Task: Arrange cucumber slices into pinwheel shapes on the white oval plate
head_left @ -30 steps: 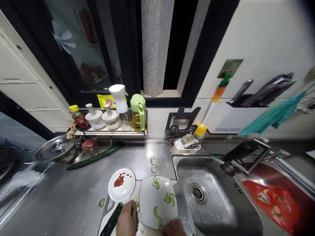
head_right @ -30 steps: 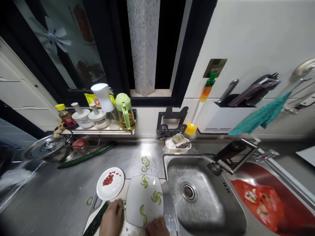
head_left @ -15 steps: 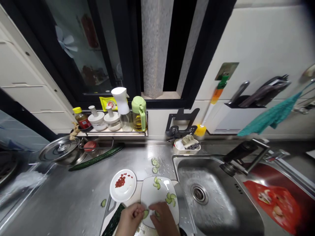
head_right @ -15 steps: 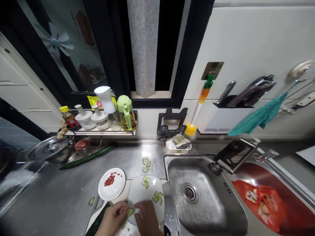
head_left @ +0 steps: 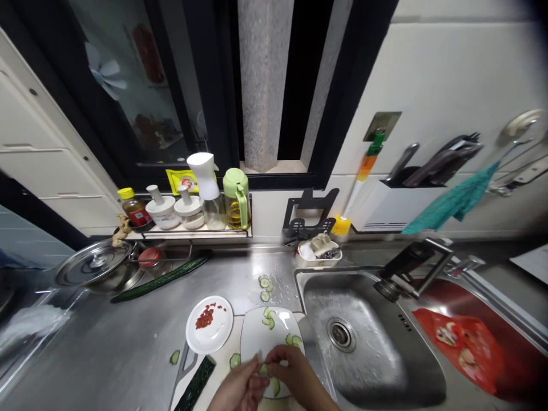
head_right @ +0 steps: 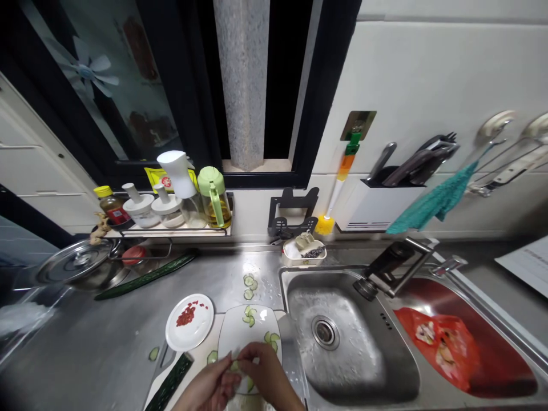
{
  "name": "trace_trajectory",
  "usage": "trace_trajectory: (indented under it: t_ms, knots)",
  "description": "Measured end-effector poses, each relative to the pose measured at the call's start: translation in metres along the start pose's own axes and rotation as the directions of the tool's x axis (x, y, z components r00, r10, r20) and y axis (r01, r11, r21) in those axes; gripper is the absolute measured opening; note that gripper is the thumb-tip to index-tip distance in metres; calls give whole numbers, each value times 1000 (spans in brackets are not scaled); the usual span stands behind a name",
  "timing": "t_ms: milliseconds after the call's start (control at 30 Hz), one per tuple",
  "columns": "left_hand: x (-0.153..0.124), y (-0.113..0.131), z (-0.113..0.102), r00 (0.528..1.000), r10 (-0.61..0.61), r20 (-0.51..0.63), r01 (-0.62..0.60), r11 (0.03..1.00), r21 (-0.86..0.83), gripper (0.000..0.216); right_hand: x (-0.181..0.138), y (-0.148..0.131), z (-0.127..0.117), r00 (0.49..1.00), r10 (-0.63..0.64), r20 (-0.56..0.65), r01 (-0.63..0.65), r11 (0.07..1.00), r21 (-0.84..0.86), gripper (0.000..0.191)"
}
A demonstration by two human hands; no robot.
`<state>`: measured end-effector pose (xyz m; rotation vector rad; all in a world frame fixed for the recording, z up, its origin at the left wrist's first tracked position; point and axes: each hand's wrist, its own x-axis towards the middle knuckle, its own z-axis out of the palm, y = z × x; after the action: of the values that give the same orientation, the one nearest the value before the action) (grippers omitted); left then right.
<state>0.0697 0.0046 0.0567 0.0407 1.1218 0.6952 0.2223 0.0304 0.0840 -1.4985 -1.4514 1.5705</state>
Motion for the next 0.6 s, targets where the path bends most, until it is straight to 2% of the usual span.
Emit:
trace_trajectory:
  t_ms: [133,233,367,467,600]
  knots:
    - [2,-2,3,994,-66,85,82,977,-195,19,-4,-3,-7,999,34,14,-34,999,-34,11]
    - [4,-2,1,996,-18,88,37,976,-214,27,-2,1,-12,1000,17,12,-17,998,-64,12]
    - [8,-4,-3,995,87,53,-82,993,-86,43,3,12,-14,1000,24,17,-21,982,-186,14]
    - [16,-9,-8,984,175,17,-175,980,90,39,7,20,-13,1000,27,12,-23,959,-282,15]
    - [33,-21,-19,939,344,21,-326,868,374,27,12,28,-10,1000,29,1,-27,927,-375,18]
